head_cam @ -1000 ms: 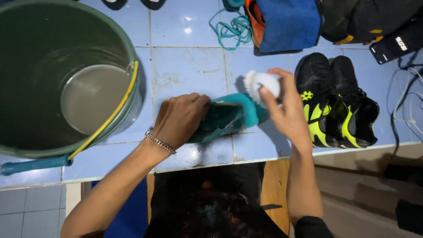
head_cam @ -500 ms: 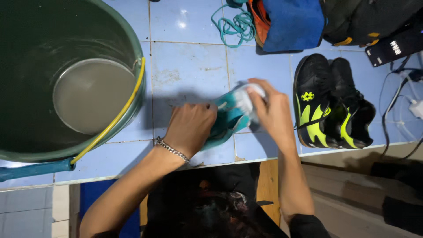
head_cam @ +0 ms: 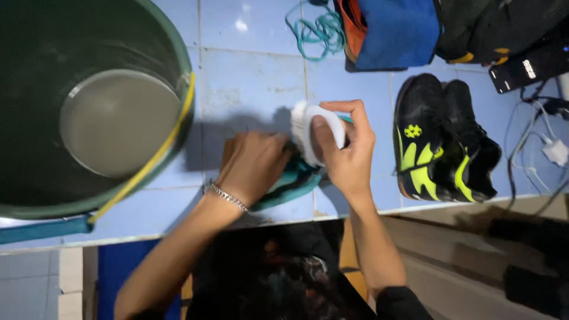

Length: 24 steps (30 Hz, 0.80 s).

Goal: The person cleans a shoe using a white cloth, rubbing the outer surface and the interior of the shoe.

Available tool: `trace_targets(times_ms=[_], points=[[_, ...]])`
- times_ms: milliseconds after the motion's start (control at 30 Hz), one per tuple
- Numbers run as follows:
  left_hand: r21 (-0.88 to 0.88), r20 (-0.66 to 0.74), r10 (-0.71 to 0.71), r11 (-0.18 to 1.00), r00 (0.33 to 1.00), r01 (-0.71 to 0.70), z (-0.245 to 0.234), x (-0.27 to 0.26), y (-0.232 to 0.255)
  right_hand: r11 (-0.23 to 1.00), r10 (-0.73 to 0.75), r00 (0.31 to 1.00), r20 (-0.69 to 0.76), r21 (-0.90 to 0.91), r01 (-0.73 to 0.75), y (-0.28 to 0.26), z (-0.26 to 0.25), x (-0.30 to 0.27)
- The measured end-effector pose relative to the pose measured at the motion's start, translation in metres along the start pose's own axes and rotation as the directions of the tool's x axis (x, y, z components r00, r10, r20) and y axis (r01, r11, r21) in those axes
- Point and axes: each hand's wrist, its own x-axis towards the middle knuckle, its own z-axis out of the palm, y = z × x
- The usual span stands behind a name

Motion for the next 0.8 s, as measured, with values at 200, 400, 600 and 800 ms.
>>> trace_targets(times_ms=[200,400,600,800], points=[[-0.028,0.081,-0.011,1.0,0.997,0.014,-0.002,-0.003,0.001,0.994,-0.074,0.989,-0.126,-0.094,0.062,0.002,-0.002,0.008],[-0.056,0.086,-0.066,0.996,0.994,0.071,0.0,-0.01,0.004,0.973,-0.207,0.964,-0.164,-0.139,0.185,0.018,-0.003,0.028],[-0.01,0.16,-0.112,0.993,0.981,0.115,0.007,-0.01,0.004,0.986,-0.14,0.987,-0.078,-0.101,0.132,-0.001,0.004,0.004],[-0.001,0.137,-0.098,0.995,0.986,0.099,0.0,-0.011,0.013,0.97,-0.163,0.978,-0.133,-0.2,0.135,-0.013,0.016,-0.017]])
